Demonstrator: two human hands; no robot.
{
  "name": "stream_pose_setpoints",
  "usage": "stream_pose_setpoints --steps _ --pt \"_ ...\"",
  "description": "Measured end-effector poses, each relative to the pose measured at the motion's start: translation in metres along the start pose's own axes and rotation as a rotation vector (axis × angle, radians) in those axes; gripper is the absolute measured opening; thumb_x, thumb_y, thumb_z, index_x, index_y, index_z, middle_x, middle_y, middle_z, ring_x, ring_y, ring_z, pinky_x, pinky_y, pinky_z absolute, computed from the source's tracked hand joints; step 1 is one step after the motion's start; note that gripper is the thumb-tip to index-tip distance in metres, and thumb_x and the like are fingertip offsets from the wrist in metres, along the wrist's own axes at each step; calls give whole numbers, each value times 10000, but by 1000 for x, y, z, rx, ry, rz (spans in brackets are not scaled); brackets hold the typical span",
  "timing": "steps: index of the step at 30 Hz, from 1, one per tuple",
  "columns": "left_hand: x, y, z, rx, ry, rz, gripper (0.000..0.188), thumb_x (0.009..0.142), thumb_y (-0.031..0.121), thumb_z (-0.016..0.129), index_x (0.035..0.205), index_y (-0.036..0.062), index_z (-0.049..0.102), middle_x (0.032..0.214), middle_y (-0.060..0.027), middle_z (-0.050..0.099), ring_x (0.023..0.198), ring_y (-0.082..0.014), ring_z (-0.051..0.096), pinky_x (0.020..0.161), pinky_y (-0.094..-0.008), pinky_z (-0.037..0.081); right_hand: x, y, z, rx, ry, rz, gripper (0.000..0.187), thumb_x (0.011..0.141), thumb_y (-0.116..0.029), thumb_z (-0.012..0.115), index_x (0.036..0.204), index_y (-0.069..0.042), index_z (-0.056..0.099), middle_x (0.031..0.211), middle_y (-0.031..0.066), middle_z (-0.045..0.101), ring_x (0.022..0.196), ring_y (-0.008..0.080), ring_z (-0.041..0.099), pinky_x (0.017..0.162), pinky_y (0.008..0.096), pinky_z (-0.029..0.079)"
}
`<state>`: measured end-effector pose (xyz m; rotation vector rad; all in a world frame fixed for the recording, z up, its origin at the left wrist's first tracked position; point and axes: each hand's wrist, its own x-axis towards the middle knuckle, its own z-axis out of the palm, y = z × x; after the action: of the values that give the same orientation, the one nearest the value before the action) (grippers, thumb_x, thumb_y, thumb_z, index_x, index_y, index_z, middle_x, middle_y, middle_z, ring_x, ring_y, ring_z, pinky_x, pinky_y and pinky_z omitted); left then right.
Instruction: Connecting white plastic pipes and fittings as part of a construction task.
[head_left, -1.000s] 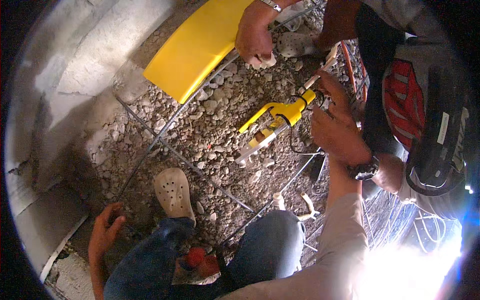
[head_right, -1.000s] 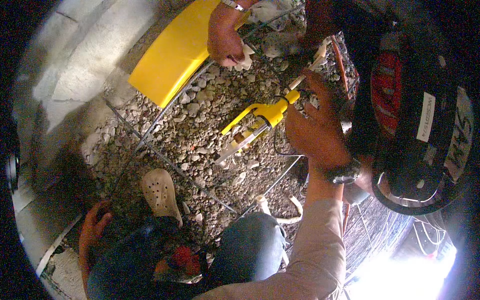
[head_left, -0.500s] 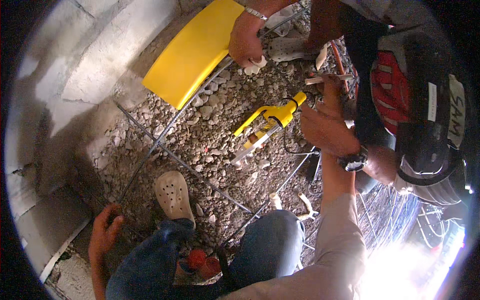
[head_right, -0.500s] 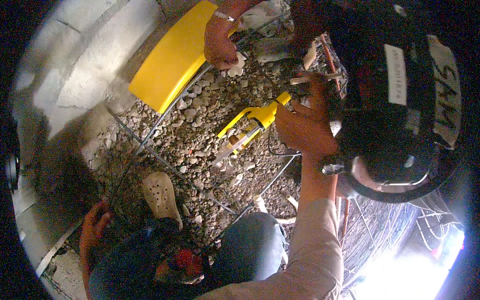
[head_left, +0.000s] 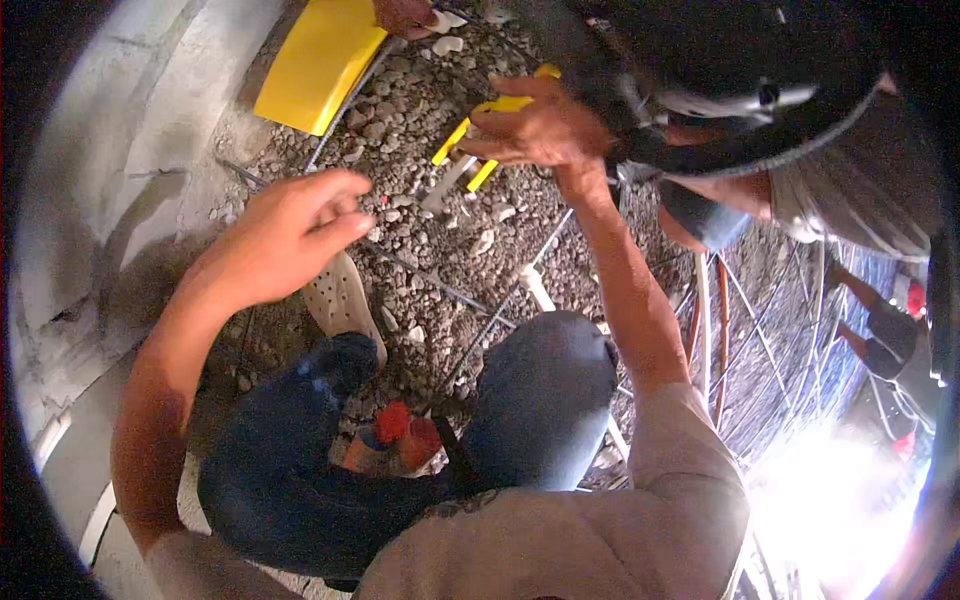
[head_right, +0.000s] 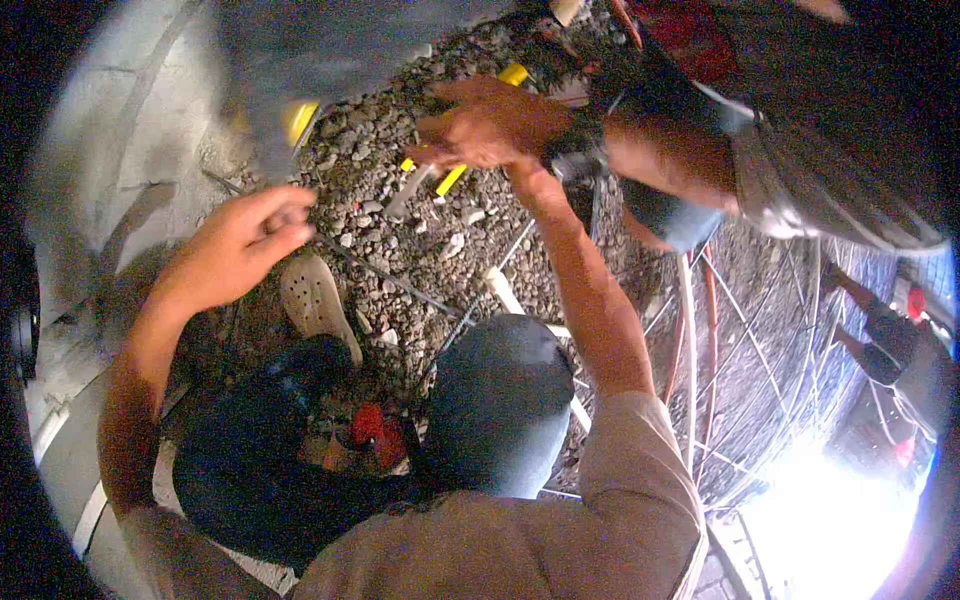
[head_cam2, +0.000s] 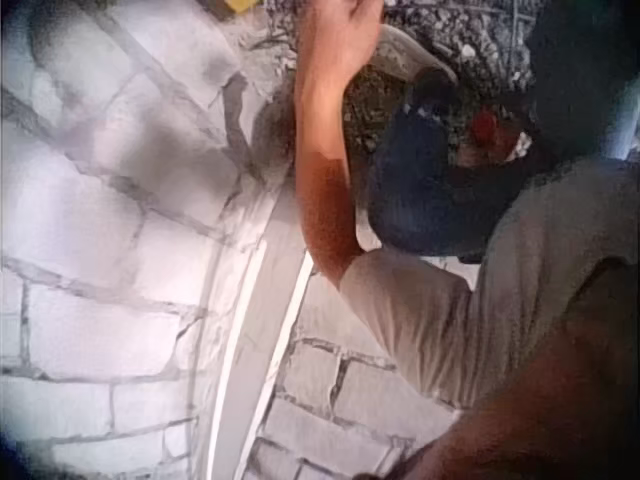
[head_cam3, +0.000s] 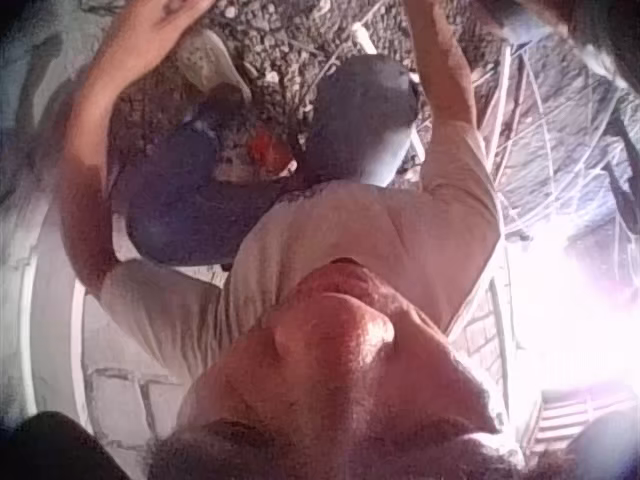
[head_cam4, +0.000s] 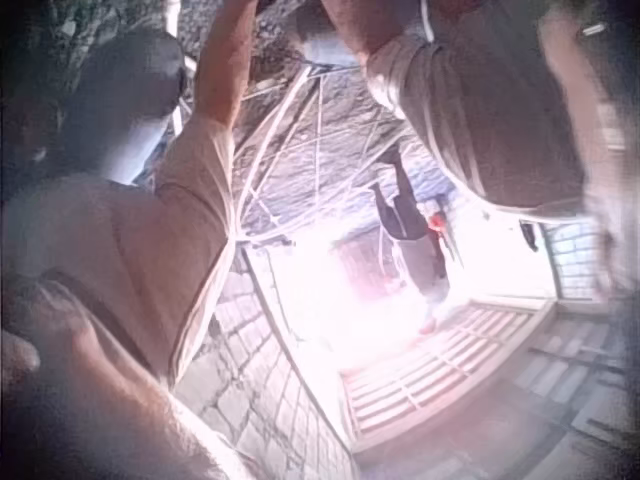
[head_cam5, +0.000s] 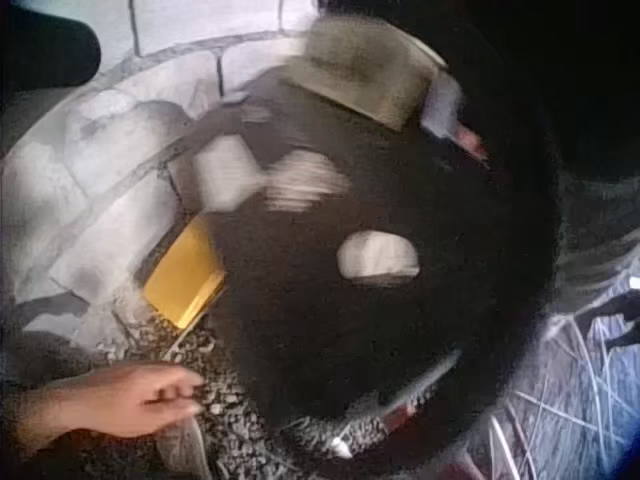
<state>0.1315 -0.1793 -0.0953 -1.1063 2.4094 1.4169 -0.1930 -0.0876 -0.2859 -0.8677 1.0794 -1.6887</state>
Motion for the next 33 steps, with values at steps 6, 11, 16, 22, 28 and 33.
stream_pose_setpoints --steps 6,11,16,22,28,33 --pt "50 53 79 339 -65 111 465 923 327 730 1231 -5 628 1132 -189 697 1008 -361 703 864 -468 567 -55 31 -9 17 238 34 192 955 7 663 933 -87 497 1002 107 688 729 179 644 618 336 543" --pt "67 75 150 626 24 374 435 904 331 711 1159 -10 621 1165 -226 655 1078 -410 658 915 -516 538 -113 46 -11 -332 217 135 138 965 -34 687 1026 -39 563 988 64 659 852 137 614 746 302 535" --pt "110 86 193 323 -4 73 448 957 378 645 1131 -30 588 1043 -275 702 988 -453 694 852 -554 537 -160 48 -16 40 -19 149 329 894 70 698 1200 -19 615 1136 86 675 1061 180 635 935 314 517" --pt "123 76 250 143 -301 70 501 946 443 676 1183 5 621 1065 -245 711 1007 -412 705 872 -499 538 -228 17 -58 -318 -192 156 367 925 35 692 1281 4 607 1155 89 695 1107 192 670 968 350 536" --pt "126 68 305 203 -344 106 397 1016 446 580 1119 67 640 976 -187 692 886 -366 690 754 -489 525 -287 20 -70 -561 -168 62 469 815 14 788 1264 -72 686 1239 166 692 1191 314 639 1005 423 509" --pt "119 61 237 248 -475 133 193 1063 277 519 1123 119 612 880 -74 642 749 -200 612 635 -399 497 -326 16 -79 -1097 42 577 835 740 -321 866 1443 -153 448 1243 194 637 1137 396 629 968 520 516"
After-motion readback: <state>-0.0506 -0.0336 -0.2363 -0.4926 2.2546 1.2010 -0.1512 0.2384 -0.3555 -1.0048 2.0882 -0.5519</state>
